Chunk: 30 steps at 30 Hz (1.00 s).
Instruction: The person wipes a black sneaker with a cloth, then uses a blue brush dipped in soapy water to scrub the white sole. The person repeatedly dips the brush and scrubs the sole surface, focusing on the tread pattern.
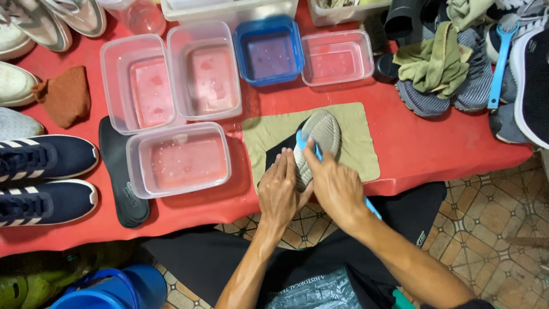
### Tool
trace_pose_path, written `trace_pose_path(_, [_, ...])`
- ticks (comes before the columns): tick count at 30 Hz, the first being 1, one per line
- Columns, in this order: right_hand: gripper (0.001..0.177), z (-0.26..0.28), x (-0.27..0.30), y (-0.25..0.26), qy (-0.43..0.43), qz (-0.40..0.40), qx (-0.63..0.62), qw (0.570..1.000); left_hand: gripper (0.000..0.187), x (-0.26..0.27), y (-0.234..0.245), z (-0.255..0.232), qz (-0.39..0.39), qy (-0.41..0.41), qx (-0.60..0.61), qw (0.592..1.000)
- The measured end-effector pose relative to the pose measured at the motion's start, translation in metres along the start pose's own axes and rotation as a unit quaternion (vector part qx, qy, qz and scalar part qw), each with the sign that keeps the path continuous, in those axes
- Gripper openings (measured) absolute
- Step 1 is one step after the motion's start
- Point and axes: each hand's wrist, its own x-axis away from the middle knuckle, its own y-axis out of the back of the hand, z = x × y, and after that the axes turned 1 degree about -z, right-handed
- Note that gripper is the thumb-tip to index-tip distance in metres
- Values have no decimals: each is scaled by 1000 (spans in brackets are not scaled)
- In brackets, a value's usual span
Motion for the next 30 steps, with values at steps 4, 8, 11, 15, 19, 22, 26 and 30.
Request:
trace_pose_path(4, [58, -32, -44, -2, -30, -19, -17, 999, 77, 5, -6, 3, -13, 2, -1, 1000])
trace_pose_path(8, [62, -16, -27, 3, -39, -16, 3, 999, 78, 1, -4, 3, -16, 1, 12, 1000])
trace_pose_path(11, [63, -25, -23, -2, -8, -9, 10, 1000, 77, 1, -1, 3, -10, 1, 4, 1000])
trace_pose_path(15, [62, -46, -54, -8, -57, -63, 18, 996, 79, 3, -7, 3, -4, 4, 6, 1000])
trace_pose_path(19, [69, -19, -17, 3, -1, 9, 44, 999, 78, 0, -3, 2, 8, 5, -2, 1000])
trace_pose_path(22, [59, -34, -37, 8, -26, -30, 40, 998, 78, 3, -5, 0, 1, -2, 0, 1000])
trace_pose_path(26, [61, -6, -19, 7, 3, -12, 70, 997, 79, 1, -4, 1, -6, -1, -7, 1000])
trace_pose_path(30, [56, -25, -54, 12, -17, -22, 56, 998, 77, -2, 1, 0, 3, -8, -8, 1000])
